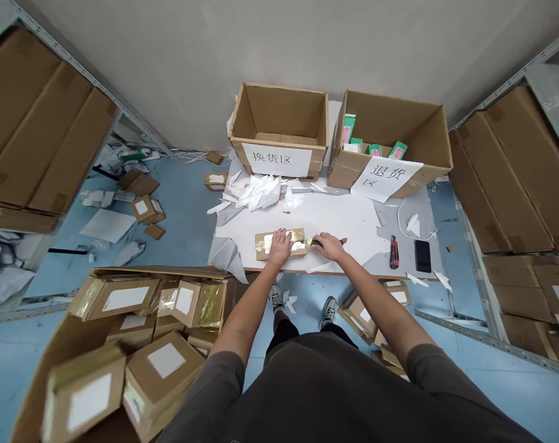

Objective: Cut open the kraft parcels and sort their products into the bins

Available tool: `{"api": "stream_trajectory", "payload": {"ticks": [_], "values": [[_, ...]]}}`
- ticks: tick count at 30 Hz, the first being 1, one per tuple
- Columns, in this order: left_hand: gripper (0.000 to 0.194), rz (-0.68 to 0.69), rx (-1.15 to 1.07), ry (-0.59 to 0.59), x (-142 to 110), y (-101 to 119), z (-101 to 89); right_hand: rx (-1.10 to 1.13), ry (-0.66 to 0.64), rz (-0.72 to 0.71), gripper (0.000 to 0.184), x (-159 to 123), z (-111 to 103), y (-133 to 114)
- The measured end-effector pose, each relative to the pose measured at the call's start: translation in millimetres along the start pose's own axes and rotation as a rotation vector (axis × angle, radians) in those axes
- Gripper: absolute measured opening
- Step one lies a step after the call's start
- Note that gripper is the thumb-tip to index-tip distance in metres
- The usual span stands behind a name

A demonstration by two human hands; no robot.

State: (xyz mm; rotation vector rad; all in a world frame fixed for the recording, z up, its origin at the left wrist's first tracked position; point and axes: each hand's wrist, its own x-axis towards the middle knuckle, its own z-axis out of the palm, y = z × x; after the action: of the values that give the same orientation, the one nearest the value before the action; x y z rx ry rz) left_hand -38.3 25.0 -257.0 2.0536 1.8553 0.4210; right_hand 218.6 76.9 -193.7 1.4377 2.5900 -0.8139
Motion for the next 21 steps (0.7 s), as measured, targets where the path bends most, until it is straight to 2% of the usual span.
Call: {"api": "stream_trajectory", "payload": {"ticks": [5,12,17,19,21], "values": [[0.054,-0.054,-0.017,-0.093,-2,5,-8.8,0.029,0.027,0.007,0.033,-1,6,6],[0.052,-0.071,-0.014,-0.075,-3,5,-7.7,0.015,0.071,-0.009,0.036,15,0,19],[0.051,-0.063,0.000,-0.079,-4,6,-9.4,0.025,0.052,-0.021,0.033,21,-5,33],[0.051,-0.061,0.005,-0.076,-5,6,-12.2,0.082,0.075,0.010,0.031,17,-6,36],[0.050,-0.057,0.011,-0.068,-5,7,-15.6,0.215,0.152,0.103,0.030,9,-5,39]]}}
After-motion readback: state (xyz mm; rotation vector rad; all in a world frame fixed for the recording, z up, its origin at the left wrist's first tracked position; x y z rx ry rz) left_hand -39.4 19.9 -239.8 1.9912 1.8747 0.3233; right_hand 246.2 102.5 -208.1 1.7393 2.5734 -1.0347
